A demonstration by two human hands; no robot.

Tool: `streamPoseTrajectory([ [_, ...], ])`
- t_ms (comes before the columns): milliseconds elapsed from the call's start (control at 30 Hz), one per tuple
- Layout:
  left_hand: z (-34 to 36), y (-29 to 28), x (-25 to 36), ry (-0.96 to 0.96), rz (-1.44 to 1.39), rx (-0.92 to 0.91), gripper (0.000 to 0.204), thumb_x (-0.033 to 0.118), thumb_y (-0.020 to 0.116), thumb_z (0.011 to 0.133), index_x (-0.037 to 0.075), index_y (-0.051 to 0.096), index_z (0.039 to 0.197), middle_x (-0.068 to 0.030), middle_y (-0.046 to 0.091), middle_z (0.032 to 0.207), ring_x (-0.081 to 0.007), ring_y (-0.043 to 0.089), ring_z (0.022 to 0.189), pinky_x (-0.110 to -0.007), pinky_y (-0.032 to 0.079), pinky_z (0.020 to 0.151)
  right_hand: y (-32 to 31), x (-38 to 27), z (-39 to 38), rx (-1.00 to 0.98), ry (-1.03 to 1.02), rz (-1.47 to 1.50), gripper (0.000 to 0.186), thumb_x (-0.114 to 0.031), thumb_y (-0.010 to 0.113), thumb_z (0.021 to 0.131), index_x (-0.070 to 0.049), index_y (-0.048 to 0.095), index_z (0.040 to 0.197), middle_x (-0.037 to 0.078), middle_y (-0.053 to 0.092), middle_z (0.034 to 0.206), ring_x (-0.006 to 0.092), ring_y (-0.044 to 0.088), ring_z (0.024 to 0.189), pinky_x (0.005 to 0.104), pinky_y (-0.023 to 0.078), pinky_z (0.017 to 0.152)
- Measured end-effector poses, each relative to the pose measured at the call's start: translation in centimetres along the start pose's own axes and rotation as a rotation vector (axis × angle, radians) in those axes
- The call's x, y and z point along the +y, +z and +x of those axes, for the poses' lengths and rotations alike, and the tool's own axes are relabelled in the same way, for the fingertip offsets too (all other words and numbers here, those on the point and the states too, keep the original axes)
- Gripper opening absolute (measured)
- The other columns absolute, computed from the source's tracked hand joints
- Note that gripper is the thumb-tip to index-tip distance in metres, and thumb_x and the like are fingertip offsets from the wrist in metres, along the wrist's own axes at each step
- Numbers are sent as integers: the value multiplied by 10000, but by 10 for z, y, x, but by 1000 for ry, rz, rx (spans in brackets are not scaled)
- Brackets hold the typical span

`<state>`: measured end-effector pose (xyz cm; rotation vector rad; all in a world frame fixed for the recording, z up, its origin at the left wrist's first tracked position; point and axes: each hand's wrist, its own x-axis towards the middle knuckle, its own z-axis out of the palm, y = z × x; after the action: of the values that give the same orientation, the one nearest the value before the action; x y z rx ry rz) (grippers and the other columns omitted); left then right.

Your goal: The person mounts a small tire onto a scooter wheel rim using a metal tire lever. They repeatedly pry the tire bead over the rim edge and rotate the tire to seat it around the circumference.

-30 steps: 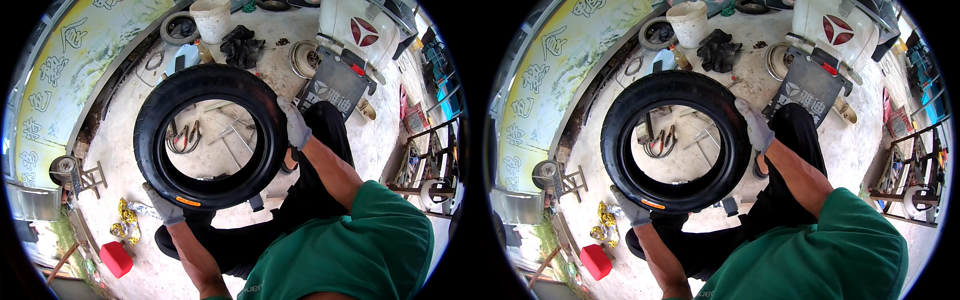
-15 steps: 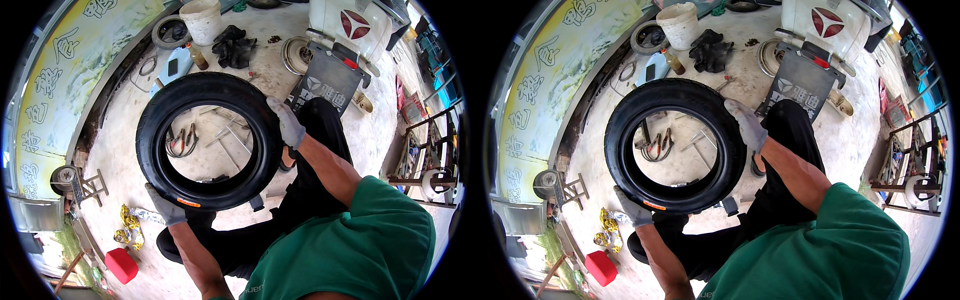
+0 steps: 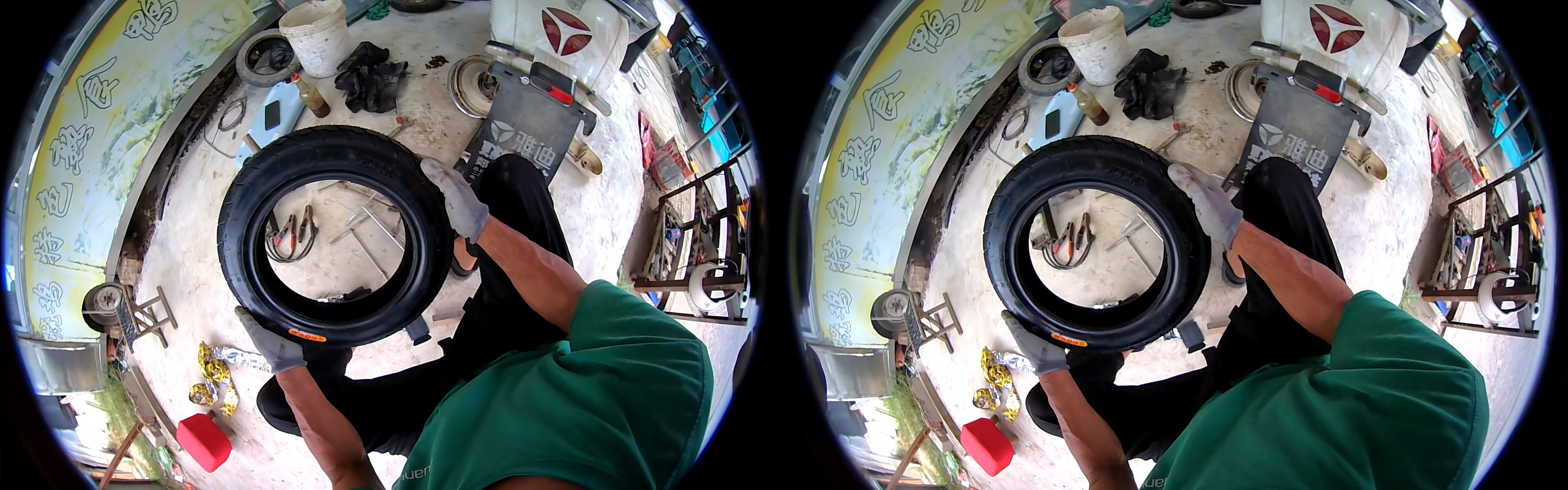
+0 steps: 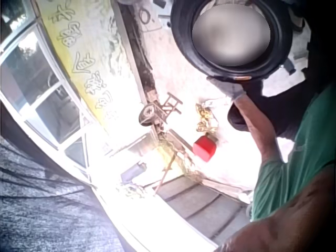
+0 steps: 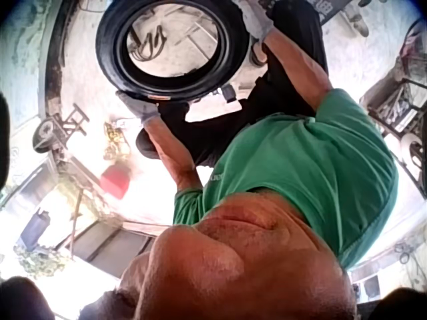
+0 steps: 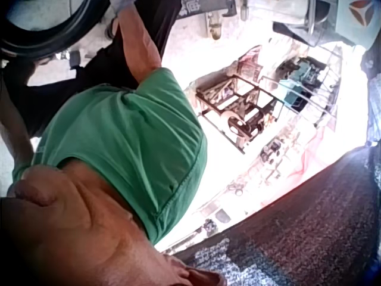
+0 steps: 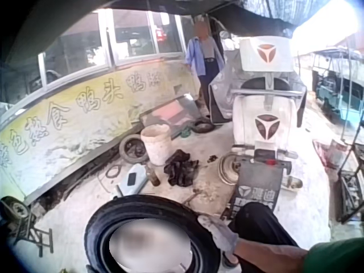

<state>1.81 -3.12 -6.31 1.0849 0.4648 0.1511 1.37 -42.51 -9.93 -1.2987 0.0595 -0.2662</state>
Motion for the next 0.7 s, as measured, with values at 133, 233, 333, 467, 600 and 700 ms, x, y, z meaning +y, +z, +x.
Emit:
streamPoseTrajectory([
  [133,1,0,-3,26,7,27,600,469,410,1138,53,470,1566,-53,562,1511,-200,552,1337,-345,404,1187,-1,-2,1,-24,11,-56,478,-269,436,1140,57,495,1485,69,571,1438,155,504,1375,325,336,1220],
  [233,1,-1,-5,44,20,45,612,482,419,1133,54,467,1568,-53,559,1516,-198,550,1340,-345,403,1188,3,-5,0,23,35,-24,495,-310,453,1141,54,511,1472,64,583,1414,143,512,1347,313,349,1199],
  [333,2,-2,-5,-35,6,26,630,501,430,1127,57,461,1574,-52,555,1523,-197,548,1344,-345,401,1190,7,-8,-1,40,50,-50,517,-346,471,1138,54,524,1461,56,592,1389,134,518,1319,302,355,1181],
  [467,4,-4,-5,-58,29,15,648,518,438,1120,58,457,1576,-52,551,1526,-201,546,1348,-350,399,1193,8,-10,-2,78,92,-54,523,-353,480,1135,55,530,1457,51,595,1379,132,519,1309,297,352,1180],
  [600,3,-3,-5,-55,37,19,657,525,433,1119,59,449,1583,-53,544,1535,-206,543,1355,-350,395,1195,8,-9,-3,59,50,-61,531,-361,479,1136,55,526,1463,53,596,1379,133,520,1312,298,354,1180],
  [700,2,-1,-5,-70,39,19,660,523,424,1122,61,433,1593,-51,531,1549,-205,535,1367,-347,391,1198,8,-9,-4,59,45,-72,535,-364,481,1136,55,523,1467,54,596,1381,134,523,1314,300,358,1180],
])
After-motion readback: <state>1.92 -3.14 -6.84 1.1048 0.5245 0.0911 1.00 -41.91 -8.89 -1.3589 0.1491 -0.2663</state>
